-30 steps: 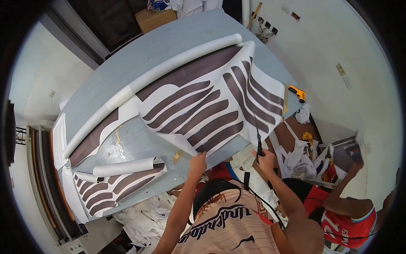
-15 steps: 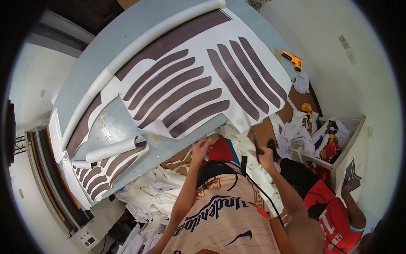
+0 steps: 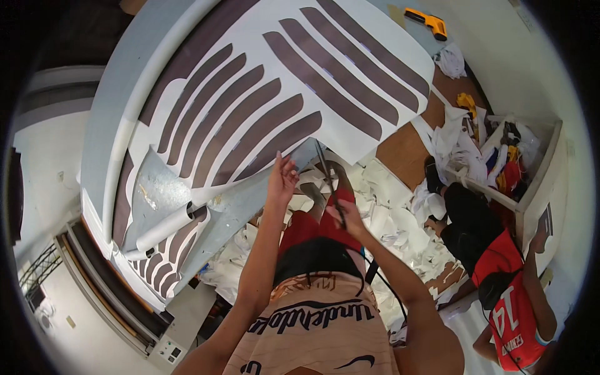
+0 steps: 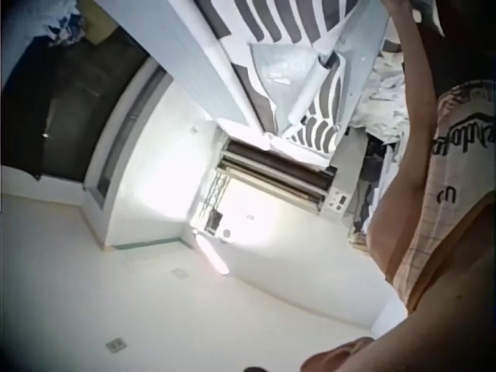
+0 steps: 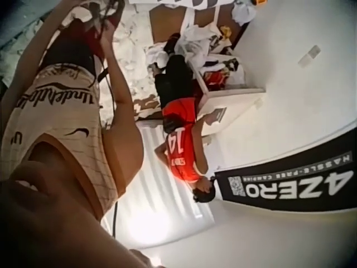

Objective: Cutting out printed fabric patterns from a large sheet using scissors.

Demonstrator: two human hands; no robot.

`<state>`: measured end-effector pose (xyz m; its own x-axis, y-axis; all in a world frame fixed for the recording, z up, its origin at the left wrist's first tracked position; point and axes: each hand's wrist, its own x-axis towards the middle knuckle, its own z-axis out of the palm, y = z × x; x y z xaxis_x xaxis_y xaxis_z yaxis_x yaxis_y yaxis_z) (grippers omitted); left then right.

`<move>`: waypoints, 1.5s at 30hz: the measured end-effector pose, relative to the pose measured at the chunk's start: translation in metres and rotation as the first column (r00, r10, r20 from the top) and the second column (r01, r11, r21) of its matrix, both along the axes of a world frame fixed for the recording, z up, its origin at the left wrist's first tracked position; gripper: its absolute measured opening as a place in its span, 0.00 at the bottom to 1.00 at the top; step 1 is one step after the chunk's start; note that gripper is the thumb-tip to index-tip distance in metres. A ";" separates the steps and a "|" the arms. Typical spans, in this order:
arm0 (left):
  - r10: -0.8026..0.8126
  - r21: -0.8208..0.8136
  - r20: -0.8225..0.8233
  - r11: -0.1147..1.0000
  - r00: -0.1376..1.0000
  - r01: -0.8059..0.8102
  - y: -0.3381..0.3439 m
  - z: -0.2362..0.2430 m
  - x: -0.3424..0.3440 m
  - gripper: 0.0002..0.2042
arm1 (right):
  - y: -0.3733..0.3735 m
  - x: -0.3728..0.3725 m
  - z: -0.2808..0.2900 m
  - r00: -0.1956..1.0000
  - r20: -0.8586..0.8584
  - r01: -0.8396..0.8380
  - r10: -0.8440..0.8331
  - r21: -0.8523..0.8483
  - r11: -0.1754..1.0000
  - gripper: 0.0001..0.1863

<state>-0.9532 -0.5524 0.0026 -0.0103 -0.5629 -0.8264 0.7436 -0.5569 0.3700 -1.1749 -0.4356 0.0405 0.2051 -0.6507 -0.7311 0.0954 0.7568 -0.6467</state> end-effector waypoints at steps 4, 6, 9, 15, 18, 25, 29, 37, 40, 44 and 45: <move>0.131 0.053 0.096 0.989 0.987 -0.137 -0.026 0.002 0.012 0.20 | -0.012 0.073 -0.003 0.945 0.207 0.270 -0.254 -0.051 0.962 0.19; 0.189 0.032 0.172 0.980 0.967 -0.198 -0.016 0.013 0.004 0.20 | -0.011 0.101 -0.011 0.914 0.145 0.386 -0.379 -0.028 0.922 0.20; 0.212 -0.074 0.526 0.976 0.823 -0.204 0.025 0.033 0.052 0.15 | -0.021 0.147 0.002 0.881 0.108 0.473 -0.460 -0.174 0.864 0.20; 0.150 0.104 0.541 0.964 0.827 -0.243 0.065 0.056 0.119 0.11 | -0.037 0.200 -0.008 0.716 0.172 0.684 -0.677 0.021 0.729 0.18; -0.065 0.147 0.488 0.989 0.870 -0.008 0.085 0.045 0.170 0.07 | -0.051 0.230 -0.011 0.620 0.217 0.779 -0.754 -0.056 0.625 0.18; -0.140 0.156 0.288 0.983 0.947 0.098 0.097 0.050 0.203 0.05 | -0.076 0.250 -0.011 0.532 0.132 0.846 -0.837 -0.037 0.532 0.18; -0.307 0.119 0.312 0.952 0.899 0.284 0.098 0.051 0.217 0.06 | -0.086 0.255 0.001 0.489 0.144 0.871 -0.860 -0.030 0.491 0.19; -0.499 0.104 0.361 0.861 0.788 0.498 0.104 0.064 0.222 0.12 | -0.100 0.285 -0.011 0.332 0.069 0.943 -0.941 -0.030 0.330 0.23; -0.549 0.101 0.359 0.827 0.755 0.553 0.102 0.069 0.223 0.14 | -0.107 0.288 -0.004 0.303 0.071 0.953 -0.950 -0.022 0.302 0.23; -0.577 0.097 0.368 0.804 0.730 0.587 0.100 0.071 0.225 0.14 | -0.109 0.293 -0.006 0.299 0.043 0.953 -0.953 -0.056 0.296 0.22; -0.581 0.100 0.369 0.801 0.725 0.591 0.099 0.070 0.225 0.14 | -0.110 0.294 -0.008 0.302 0.024 0.951 -0.953 -0.083 0.299 0.22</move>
